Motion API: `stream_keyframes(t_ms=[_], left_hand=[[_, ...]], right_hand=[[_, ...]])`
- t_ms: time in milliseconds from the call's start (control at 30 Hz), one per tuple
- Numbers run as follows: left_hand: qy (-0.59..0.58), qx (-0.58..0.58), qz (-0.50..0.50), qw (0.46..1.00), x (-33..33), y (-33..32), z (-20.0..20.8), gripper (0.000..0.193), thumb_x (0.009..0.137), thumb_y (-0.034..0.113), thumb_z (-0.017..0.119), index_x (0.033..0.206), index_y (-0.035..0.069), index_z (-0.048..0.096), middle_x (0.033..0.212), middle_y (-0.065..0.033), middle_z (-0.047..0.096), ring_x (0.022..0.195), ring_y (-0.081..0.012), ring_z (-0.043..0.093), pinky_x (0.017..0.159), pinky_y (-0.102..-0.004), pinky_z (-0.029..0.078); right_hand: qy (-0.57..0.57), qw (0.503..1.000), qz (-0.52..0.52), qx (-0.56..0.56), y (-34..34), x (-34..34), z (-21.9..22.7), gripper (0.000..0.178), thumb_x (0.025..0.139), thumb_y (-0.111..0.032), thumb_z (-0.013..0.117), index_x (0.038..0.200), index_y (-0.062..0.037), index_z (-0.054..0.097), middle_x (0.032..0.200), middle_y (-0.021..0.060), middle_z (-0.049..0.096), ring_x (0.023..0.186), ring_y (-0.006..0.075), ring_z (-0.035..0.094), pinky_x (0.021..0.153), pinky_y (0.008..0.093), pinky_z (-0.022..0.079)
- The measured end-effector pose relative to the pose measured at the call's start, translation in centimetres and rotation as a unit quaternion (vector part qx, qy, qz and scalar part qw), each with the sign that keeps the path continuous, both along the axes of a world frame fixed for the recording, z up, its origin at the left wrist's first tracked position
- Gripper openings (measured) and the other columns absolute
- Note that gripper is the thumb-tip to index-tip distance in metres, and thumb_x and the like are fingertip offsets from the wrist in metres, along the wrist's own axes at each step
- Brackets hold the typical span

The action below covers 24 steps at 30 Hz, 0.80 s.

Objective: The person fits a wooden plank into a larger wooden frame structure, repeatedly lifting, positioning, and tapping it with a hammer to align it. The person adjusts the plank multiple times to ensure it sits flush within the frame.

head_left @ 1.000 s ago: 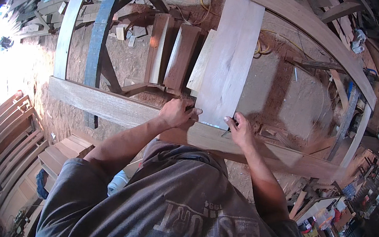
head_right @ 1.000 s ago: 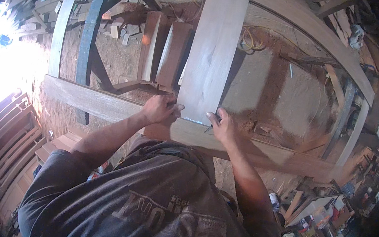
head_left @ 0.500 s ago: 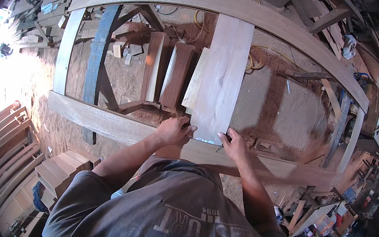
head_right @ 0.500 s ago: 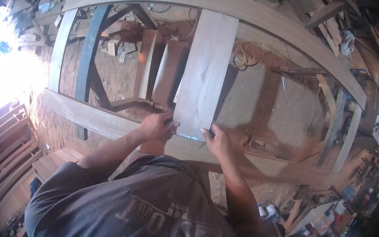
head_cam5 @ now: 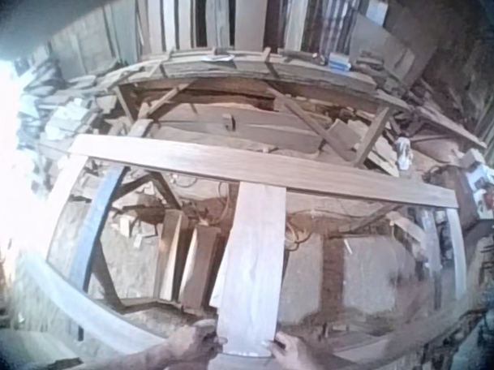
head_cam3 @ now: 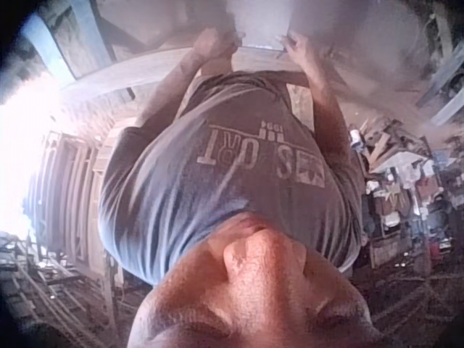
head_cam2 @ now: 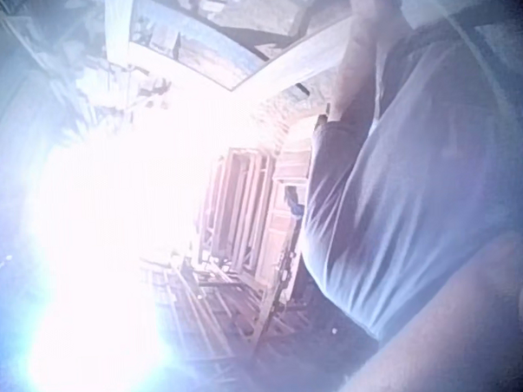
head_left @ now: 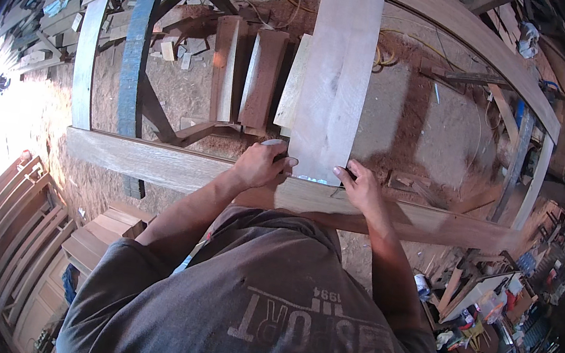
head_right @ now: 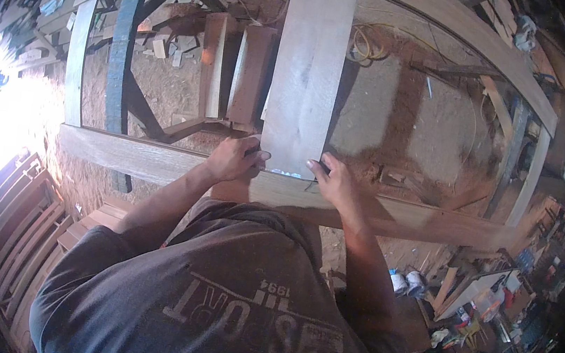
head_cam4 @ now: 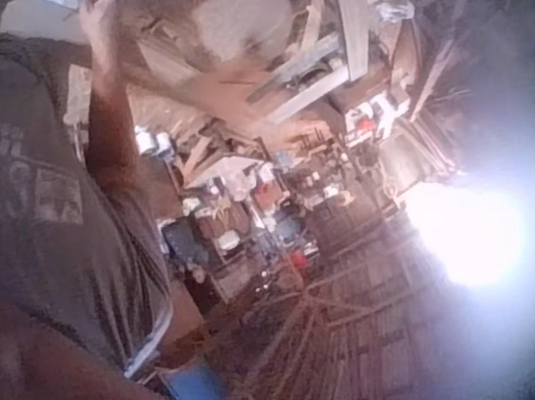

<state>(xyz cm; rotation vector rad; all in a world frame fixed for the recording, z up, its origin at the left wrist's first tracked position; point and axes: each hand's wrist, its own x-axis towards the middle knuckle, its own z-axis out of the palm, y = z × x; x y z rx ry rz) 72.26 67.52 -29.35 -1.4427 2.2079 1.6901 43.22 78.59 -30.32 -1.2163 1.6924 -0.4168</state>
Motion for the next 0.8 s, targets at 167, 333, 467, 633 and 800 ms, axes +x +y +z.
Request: stream_keyframes(t_ms=[167,333,467,633,800], left_hand=[[0.009,-0.015,-0.001,1.0,0.1,-0.1,0.4,0.035,0.099,0.042,0.071,0.101,0.006,0.073,0.088,-0.0205,0.073,0.089,-0.0447,0.072,0.078,-0.0532,0.058],[0.017,0.001,0.002,1.0,0.1,-0.4,1.0,0.036,0.098,0.041,0.073,0.096,0.005,0.074,0.088,-0.0187,0.074,0.087,-0.0428,0.072,0.078,-0.0498,0.058],[0.029,0.031,0.017,0.999,0.2,-0.3,0.7,0.039,0.098,0.044,0.072,0.093,0.005,0.074,0.087,-0.017,0.075,0.087,-0.0408,0.073,0.079,-0.0482,0.058],[0.029,0.036,0.0,0.999,-0.2,-0.2,-0.1,0.049,0.099,0.05,0.069,0.097,0.002,0.072,0.087,-0.0205,0.075,0.091,-0.042,0.074,0.081,-0.0499,0.057],[-0.063,0.022,0.028,0.997,-1.2,-0.1,-0.2,0.057,0.099,0.055,0.067,0.104,-0.001,0.066,0.09,-0.0263,0.074,0.095,-0.0458,0.073,0.083,-0.051,0.056]], right_hand=[[0.009,0.999,-0.002,-0.032,-0.2,0.1,0.2,0.047,0.102,-0.046,0.067,0.106,0.0,0.068,0.104,0.0257,0.072,0.098,0.0465,0.069,0.083,0.0477,0.054],[0.017,0.999,0.01,-0.029,-0.2,0.2,0.1,0.05,0.102,-0.048,0.066,0.105,0.0019,0.068,0.105,0.0277,0.072,0.097,0.0455,0.07,0.084,0.0484,0.055],[0.025,0.999,0.01,-0.028,-0.1,0.0,0.7,0.052,0.102,-0.049,0.066,0.104,0.0037,0.067,0.104,0.0295,0.071,0.098,0.0465,0.07,0.083,0.0491,0.055],[0.031,0.997,0.047,0.05,-1.8,-0.8,0.6,0.06,0.105,-0.055,0.058,0.116,0.0027,0.068,0.107,0.0299,0.073,0.104,0.0482,0.07,0.089,0.0512,0.054],[0.112,0.99,-0.083,0.021,-3.6,1.4,-1.9,0.066,0.109,-0.059,0.043,0.141,-0.0029,0.055,0.108,0.0331,0.073,0.11,0.0537,0.067,0.095,0.0583,0.053]])
